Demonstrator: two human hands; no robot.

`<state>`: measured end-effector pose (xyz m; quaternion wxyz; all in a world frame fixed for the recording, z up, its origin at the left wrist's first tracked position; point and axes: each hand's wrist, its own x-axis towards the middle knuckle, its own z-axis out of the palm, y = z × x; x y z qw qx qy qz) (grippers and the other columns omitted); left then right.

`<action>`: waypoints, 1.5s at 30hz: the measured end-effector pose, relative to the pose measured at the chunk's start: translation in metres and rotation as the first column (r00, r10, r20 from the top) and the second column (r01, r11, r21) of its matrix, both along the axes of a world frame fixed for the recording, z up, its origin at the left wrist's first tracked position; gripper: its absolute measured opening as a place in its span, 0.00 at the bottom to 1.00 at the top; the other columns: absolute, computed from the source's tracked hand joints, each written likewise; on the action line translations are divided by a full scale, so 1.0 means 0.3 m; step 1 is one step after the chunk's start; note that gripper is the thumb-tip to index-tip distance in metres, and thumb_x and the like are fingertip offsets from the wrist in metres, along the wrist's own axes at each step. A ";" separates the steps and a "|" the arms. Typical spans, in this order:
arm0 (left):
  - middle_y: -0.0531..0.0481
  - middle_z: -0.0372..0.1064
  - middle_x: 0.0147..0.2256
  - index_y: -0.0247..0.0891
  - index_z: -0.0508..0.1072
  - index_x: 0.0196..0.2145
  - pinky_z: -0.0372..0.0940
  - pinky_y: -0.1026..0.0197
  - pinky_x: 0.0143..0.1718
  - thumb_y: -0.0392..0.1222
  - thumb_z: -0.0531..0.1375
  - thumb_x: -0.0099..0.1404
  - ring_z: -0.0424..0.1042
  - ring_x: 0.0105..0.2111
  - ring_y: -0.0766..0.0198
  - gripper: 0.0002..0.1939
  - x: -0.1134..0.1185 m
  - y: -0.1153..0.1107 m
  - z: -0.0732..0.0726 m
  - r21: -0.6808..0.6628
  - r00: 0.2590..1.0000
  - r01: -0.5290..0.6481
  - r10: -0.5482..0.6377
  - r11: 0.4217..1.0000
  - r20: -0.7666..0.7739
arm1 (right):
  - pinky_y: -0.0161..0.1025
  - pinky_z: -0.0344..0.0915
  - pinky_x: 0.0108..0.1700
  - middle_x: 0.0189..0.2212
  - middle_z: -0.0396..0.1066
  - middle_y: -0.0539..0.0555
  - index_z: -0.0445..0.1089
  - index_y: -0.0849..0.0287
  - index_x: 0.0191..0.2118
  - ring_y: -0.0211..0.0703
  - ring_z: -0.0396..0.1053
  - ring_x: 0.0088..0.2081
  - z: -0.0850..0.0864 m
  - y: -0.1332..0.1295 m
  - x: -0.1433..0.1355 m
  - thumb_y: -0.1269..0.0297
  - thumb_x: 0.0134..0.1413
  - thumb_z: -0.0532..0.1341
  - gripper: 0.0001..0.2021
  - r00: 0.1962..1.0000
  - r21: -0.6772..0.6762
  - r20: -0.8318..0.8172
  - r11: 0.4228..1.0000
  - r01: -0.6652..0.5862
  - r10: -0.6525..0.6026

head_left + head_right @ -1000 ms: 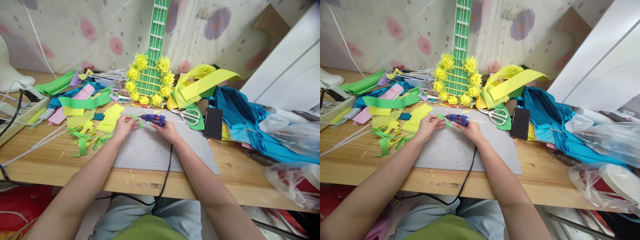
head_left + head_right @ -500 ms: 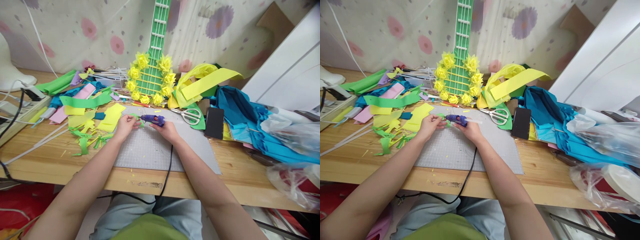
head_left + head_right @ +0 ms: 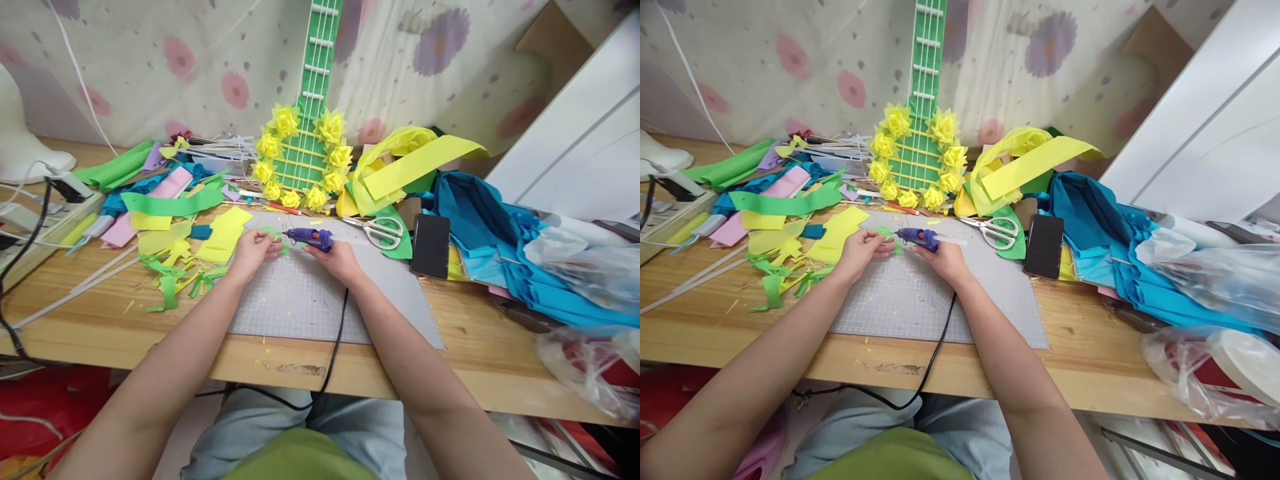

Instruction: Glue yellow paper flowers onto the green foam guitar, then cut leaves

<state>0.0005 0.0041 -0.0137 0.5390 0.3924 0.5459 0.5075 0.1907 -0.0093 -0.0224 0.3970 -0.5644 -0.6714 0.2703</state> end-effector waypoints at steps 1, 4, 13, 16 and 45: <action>0.44 0.74 0.29 0.33 0.64 0.30 0.68 0.64 0.25 0.35 0.61 0.55 0.75 0.26 0.63 0.07 -0.002 0.001 -0.002 0.001 1.000 -0.001 0.001 1.000 0.002 | 0.43 0.63 0.39 0.31 0.74 0.53 0.74 0.56 0.36 0.49 0.70 0.36 0.002 0.003 0.007 0.48 0.42 0.63 0.19 1.000 -0.003 0.006 1.000 0.016 -0.016; 0.44 0.74 0.30 0.33 0.64 0.29 0.68 0.64 0.25 0.35 0.61 0.54 0.75 0.27 0.63 0.08 -0.007 0.006 -0.004 -0.002 1.000 -0.011 0.011 1.000 0.017 | 0.42 0.63 0.35 0.27 0.73 0.54 0.75 0.58 0.33 0.49 0.69 0.32 0.012 0.015 0.047 0.46 0.40 0.63 0.20 0.992 -0.025 0.025 0.992 0.125 -0.125; 0.45 0.74 0.30 0.32 0.66 0.29 0.69 0.66 0.25 0.34 0.60 0.55 0.74 0.25 0.66 0.05 -0.016 0.011 0.011 -0.027 0.993 -0.068 0.071 0.997 0.094 | 0.40 0.61 0.32 0.23 0.71 0.57 0.73 0.62 0.30 0.47 0.68 0.28 -0.023 0.068 0.228 0.40 0.37 0.61 0.26 0.885 -0.128 0.043 0.876 0.465 -0.463; 0.45 0.74 0.31 0.33 0.64 0.29 0.69 0.65 0.26 0.34 0.60 0.56 0.74 0.26 0.66 0.06 -0.021 0.015 0.015 -0.016 0.987 -0.111 0.112 0.994 0.111 | 0.40 0.61 0.31 0.21 0.70 0.55 0.72 0.62 0.30 0.46 0.66 0.27 -0.038 0.072 0.243 0.38 0.37 0.60 0.27 0.887 -0.146 0.086 0.875 0.462 -0.454; 0.52 0.68 0.27 0.34 0.64 0.27 0.69 0.65 0.24 0.33 0.59 0.53 0.74 0.27 0.66 0.05 -0.036 0.020 0.007 0.038 0.978 -0.164 0.158 0.986 0.135 | 0.42 0.63 0.38 0.36 0.74 0.60 0.73 0.60 0.34 0.50 0.70 0.38 0.184 0.173 -0.126 0.70 0.50 0.56 0.09 0.758 -0.092 0.650 0.996 0.009 0.053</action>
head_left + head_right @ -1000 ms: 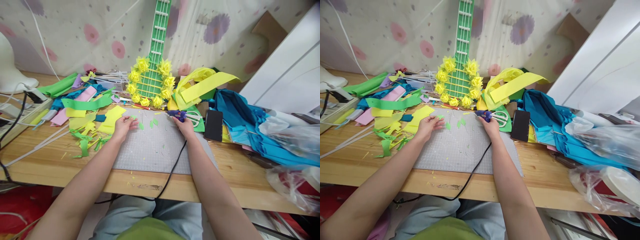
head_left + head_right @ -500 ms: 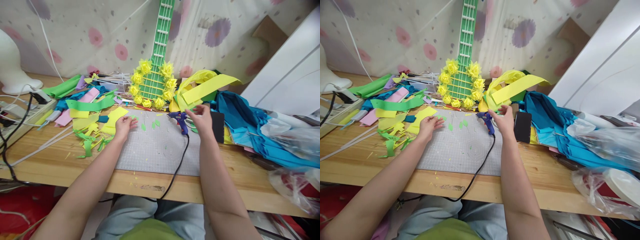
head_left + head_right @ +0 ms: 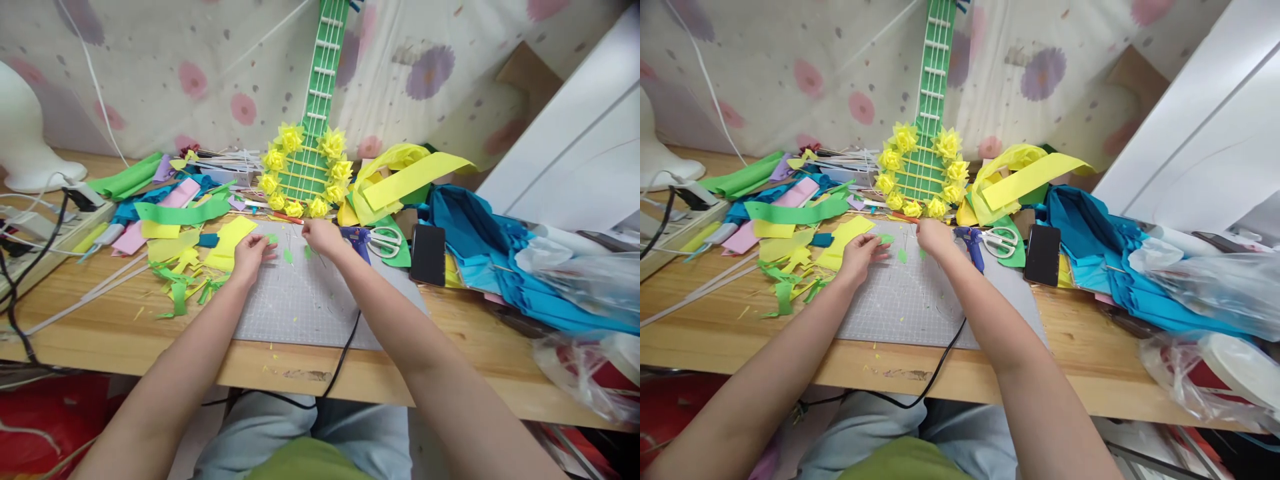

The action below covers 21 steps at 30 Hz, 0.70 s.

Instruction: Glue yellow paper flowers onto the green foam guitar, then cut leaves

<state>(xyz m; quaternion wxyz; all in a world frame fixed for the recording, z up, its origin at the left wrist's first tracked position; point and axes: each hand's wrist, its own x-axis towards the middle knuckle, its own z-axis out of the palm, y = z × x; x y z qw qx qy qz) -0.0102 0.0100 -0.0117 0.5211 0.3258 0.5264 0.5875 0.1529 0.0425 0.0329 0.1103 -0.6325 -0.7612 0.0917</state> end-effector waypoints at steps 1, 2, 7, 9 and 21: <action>0.53 0.67 0.26 0.34 0.64 0.27 0.69 0.66 0.23 0.34 0.60 0.52 0.73 0.27 0.66 0.06 -0.001 0.001 -0.003 0.005 1.000 0.002 -0.002 1.000 -0.002 | 0.42 0.63 0.39 0.39 0.73 0.62 0.74 0.61 0.36 0.51 0.70 0.40 -0.021 0.024 -0.027 0.71 0.51 0.56 0.10 0.997 -0.015 0.071 1.000 0.001 0.000; 0.54 0.66 0.25 0.34 0.64 0.27 0.69 0.66 0.22 0.34 0.60 0.51 0.73 0.26 0.67 0.06 -0.002 0.002 -0.007 0.009 1.000 0.000 0.000 1.000 -0.005 | 0.41 0.64 0.40 0.41 0.72 0.63 0.73 0.61 0.39 0.51 0.70 0.42 -0.035 0.044 -0.050 0.71 0.51 0.55 0.12 0.989 -0.042 0.148 0.999 -0.017 0.023; 0.54 0.65 0.25 0.33 0.66 0.27 0.68 0.67 0.20 0.36 0.62 0.49 0.70 0.23 0.69 0.07 -0.007 0.017 -0.033 0.027 1.000 -0.004 0.004 1.000 -0.015 | 0.42 0.65 0.45 0.45 0.71 0.69 0.72 0.68 0.44 0.52 0.69 0.48 -0.028 0.093 -0.121 0.76 0.50 0.55 0.15 0.945 -0.147 0.317 0.988 -0.041 0.086; 0.54 0.66 0.25 0.33 0.67 0.26 0.68 0.66 0.20 0.37 0.62 0.48 0.70 0.22 0.69 0.08 -0.008 0.022 -0.040 0.032 1.000 0.002 -0.002 0.999 -0.018 | 0.43 0.65 0.47 0.45 0.71 0.69 0.72 0.68 0.44 0.52 0.68 0.49 -0.018 0.100 -0.138 0.77 0.51 0.54 0.15 0.931 -0.178 0.348 0.983 -0.047 0.107; 0.54 0.66 0.23 0.32 0.68 0.28 0.67 0.67 0.20 0.37 0.64 0.47 0.70 0.23 0.69 0.10 -0.004 0.011 -0.030 0.021 0.996 0.069 -0.068 0.997 -0.050 | 0.44 0.67 0.43 0.43 0.72 0.67 0.70 0.65 0.48 0.54 0.70 0.46 0.016 0.118 -0.123 0.71 0.47 0.60 0.18 0.898 -0.204 0.427 0.979 -0.015 0.103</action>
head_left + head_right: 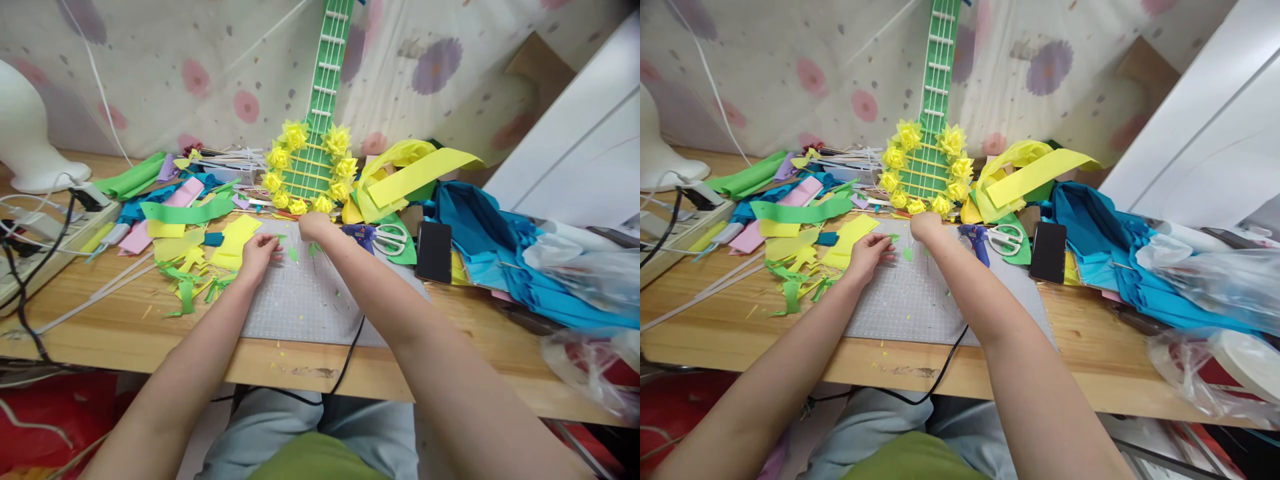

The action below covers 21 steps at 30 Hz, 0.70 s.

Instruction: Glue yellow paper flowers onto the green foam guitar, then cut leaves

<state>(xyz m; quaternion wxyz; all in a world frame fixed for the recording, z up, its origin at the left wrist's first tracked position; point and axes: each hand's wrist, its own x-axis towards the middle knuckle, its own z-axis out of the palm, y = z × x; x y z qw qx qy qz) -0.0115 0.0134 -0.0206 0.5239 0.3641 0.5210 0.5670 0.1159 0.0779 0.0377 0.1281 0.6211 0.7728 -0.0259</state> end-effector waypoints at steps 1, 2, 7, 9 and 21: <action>0.54 0.66 0.23 0.32 0.69 0.28 0.67 0.67 0.20 0.37 0.64 0.47 0.70 0.23 0.69 0.10 0.000 -0.001 0.000 -0.002 1.000 0.009 -0.009 1.000 -0.004 | 0.43 0.67 0.43 0.42 0.72 0.67 0.71 0.65 0.47 0.54 0.70 0.45 0.007 -0.009 0.007 0.72 0.47 0.60 0.18 1.000 0.002 0.004 1.000 -0.001 0.001; 0.53 0.66 0.22 0.32 0.69 0.28 0.67 0.67 0.20 0.37 0.64 0.47 0.70 0.23 0.68 0.10 0.000 -0.001 0.001 -0.004 1.000 0.019 -0.019 1.000 -0.008 | 0.43 0.67 0.42 0.42 0.72 0.67 0.71 0.65 0.47 0.53 0.70 0.45 0.013 -0.020 0.015 0.73 0.47 0.59 0.18 1.000 0.007 0.008 1.000 -0.003 0.003; 0.53 0.67 0.22 0.32 0.69 0.28 0.67 0.67 0.20 0.38 0.64 0.46 0.70 0.23 0.68 0.11 0.001 -0.004 0.004 -0.006 0.997 0.068 -0.068 0.998 -0.035 | 0.41 0.65 0.39 0.39 0.73 0.67 0.71 0.67 0.45 0.52 0.71 0.42 0.042 -0.091 0.066 0.77 0.48 0.55 0.16 0.999 0.094 -0.001 0.995 -0.040 0.040; 0.53 0.67 0.22 0.33 0.69 0.28 0.67 0.67 0.20 0.39 0.64 0.45 0.70 0.24 0.67 0.11 0.002 -0.006 0.005 -0.010 0.996 0.076 -0.077 0.997 -0.045 | 0.40 0.64 0.37 0.37 0.73 0.67 0.72 0.67 0.42 0.52 0.71 0.40 0.045 -0.120 0.094 0.77 0.49 0.55 0.15 0.998 0.145 -0.038 0.989 -0.040 0.046; 0.53 0.67 0.23 0.33 0.69 0.27 0.67 0.64 0.22 0.44 0.66 0.43 0.70 0.24 0.66 0.15 0.022 -0.027 0.012 -0.017 0.974 0.215 -0.216 0.976 -0.066 | 0.35 0.60 0.38 0.33 0.70 0.54 0.72 0.57 0.33 0.40 0.67 0.36 -0.166 -0.268 0.241 0.66 0.55 0.56 0.07 0.658 0.449 -0.691 0.891 0.068 0.299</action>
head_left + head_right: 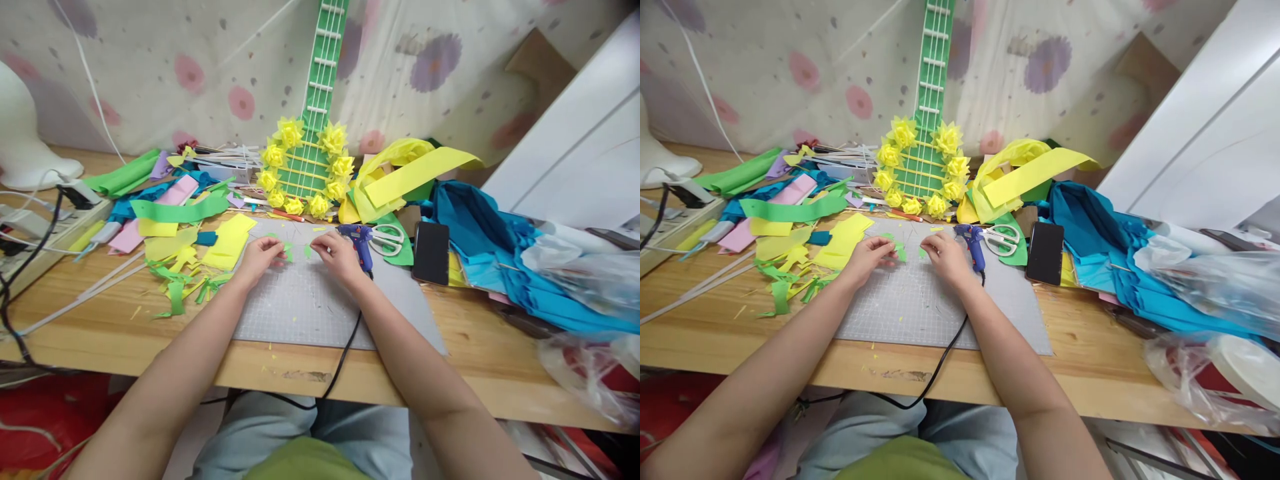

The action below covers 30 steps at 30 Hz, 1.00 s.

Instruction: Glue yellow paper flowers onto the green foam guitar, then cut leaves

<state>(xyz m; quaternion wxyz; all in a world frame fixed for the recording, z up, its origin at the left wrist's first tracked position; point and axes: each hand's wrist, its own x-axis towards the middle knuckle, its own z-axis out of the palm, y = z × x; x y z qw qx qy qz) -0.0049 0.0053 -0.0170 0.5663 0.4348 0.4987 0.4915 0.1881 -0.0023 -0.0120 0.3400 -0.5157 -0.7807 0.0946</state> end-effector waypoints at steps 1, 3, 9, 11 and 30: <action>0.53 0.67 0.23 0.33 0.68 0.27 0.67 0.64 0.22 0.45 0.67 0.42 0.71 0.24 0.66 0.16 0.001 -0.002 -0.001 0.002 1.000 0.022 -0.022 1.000 -0.004 | 0.35 0.61 0.38 0.32 0.70 0.53 0.72 0.57 0.33 0.40 0.67 0.36 -0.020 -0.007 0.001 0.66 0.56 0.56 0.07 1.000 0.002 -0.017 1.000 0.001 -0.001; 0.53 0.67 0.23 0.33 0.68 0.27 0.67 0.64 0.23 0.46 0.67 0.42 0.71 0.24 0.66 0.18 0.001 -0.003 -0.004 0.012 0.998 0.065 -0.064 0.998 -0.021 | 0.36 0.61 0.39 0.33 0.70 0.54 0.72 0.56 0.33 0.40 0.67 0.36 -0.047 -0.015 0.000 0.66 0.56 0.55 0.08 1.000 0.007 -0.030 1.000 -0.006 0.006; 0.53 0.67 0.22 0.33 0.69 0.26 0.67 0.65 0.23 0.49 0.68 0.41 0.70 0.23 0.67 0.19 -0.001 0.000 -0.013 0.018 0.992 0.110 -0.109 0.994 -0.062 | 0.37 0.61 0.39 0.35 0.70 0.54 0.72 0.55 0.35 0.41 0.68 0.38 -0.055 -0.016 0.001 0.64 0.58 0.53 0.10 1.000 0.008 -0.009 1.000 0.011 -0.011; 0.53 0.67 0.22 0.33 0.69 0.25 0.67 0.64 0.24 0.48 0.68 0.41 0.70 0.22 0.67 0.18 -0.001 0.000 -0.012 0.017 0.993 0.107 -0.106 0.994 -0.060 | 0.36 0.60 0.39 0.35 0.71 0.54 0.72 0.55 0.35 0.41 0.67 0.39 -0.050 -0.018 0.001 0.64 0.58 0.53 0.10 1.000 -0.001 0.014 1.000 0.022 -0.022; 0.52 0.68 0.22 0.32 0.70 0.25 0.66 0.65 0.24 0.47 0.68 0.42 0.70 0.21 0.68 0.17 0.004 -0.008 0.002 -0.005 0.991 0.117 -0.117 0.993 -0.070 | 0.35 0.58 0.37 0.36 0.71 0.53 0.72 0.55 0.37 0.39 0.67 0.39 -0.047 -0.014 -0.014 0.64 0.59 0.53 0.11 0.996 -0.049 0.083 0.998 0.037 -0.033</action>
